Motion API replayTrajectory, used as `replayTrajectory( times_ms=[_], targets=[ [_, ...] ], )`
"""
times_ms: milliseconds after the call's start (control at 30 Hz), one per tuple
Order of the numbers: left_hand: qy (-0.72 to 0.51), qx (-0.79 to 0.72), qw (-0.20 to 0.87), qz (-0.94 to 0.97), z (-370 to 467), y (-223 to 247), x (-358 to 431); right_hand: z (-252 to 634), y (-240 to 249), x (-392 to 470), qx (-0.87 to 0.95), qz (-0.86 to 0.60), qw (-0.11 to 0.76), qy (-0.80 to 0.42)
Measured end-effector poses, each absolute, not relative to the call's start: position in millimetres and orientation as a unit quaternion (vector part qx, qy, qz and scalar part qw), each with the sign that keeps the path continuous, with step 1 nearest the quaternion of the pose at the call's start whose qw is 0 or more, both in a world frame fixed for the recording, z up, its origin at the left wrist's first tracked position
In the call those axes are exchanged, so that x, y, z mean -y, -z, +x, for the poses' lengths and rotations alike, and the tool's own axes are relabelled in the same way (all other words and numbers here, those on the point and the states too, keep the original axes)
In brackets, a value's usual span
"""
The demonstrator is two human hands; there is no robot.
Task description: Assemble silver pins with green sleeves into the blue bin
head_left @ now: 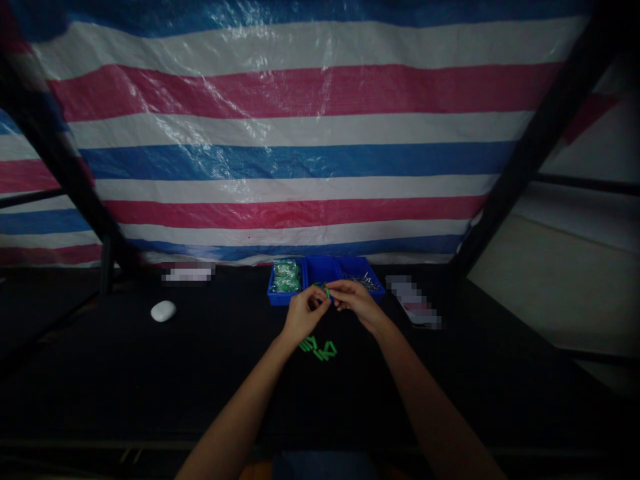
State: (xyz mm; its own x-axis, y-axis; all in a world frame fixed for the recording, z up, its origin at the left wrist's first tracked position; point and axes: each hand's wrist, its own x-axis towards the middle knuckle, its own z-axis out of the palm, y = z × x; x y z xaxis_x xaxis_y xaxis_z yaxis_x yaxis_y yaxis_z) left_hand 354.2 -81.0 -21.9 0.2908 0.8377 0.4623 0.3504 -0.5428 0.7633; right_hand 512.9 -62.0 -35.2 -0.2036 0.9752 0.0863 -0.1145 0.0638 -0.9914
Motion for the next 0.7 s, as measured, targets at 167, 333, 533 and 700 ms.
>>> replayTrajectory(
  times_ms=[167, 333, 533, 700],
  targets=[
    [-0.447, -0.397, 0.261, 0.758, 354.4, 23.5, 80.6, 511.2, 31.2, 65.4, 0.541, -0.381, 0.501, -0.557],
    [-0.446, -0.392, 0.255, 0.763, 353.9, 24.7, 79.2, 511.1, 31.5, 64.5, 0.532, -0.374, 0.512, -0.561],
    [-0.447, -0.4, 0.255, 0.759, 352.9, 24.7, 78.1, 512.0, 34.2, 63.0, 0.537, -0.393, 0.502, -0.552],
    [-0.461, -0.404, 0.254, 0.748, 351.6, 23.1, 76.8, 513.5, 36.5, 60.1, 0.535, -0.415, 0.503, -0.537]
  ],
)
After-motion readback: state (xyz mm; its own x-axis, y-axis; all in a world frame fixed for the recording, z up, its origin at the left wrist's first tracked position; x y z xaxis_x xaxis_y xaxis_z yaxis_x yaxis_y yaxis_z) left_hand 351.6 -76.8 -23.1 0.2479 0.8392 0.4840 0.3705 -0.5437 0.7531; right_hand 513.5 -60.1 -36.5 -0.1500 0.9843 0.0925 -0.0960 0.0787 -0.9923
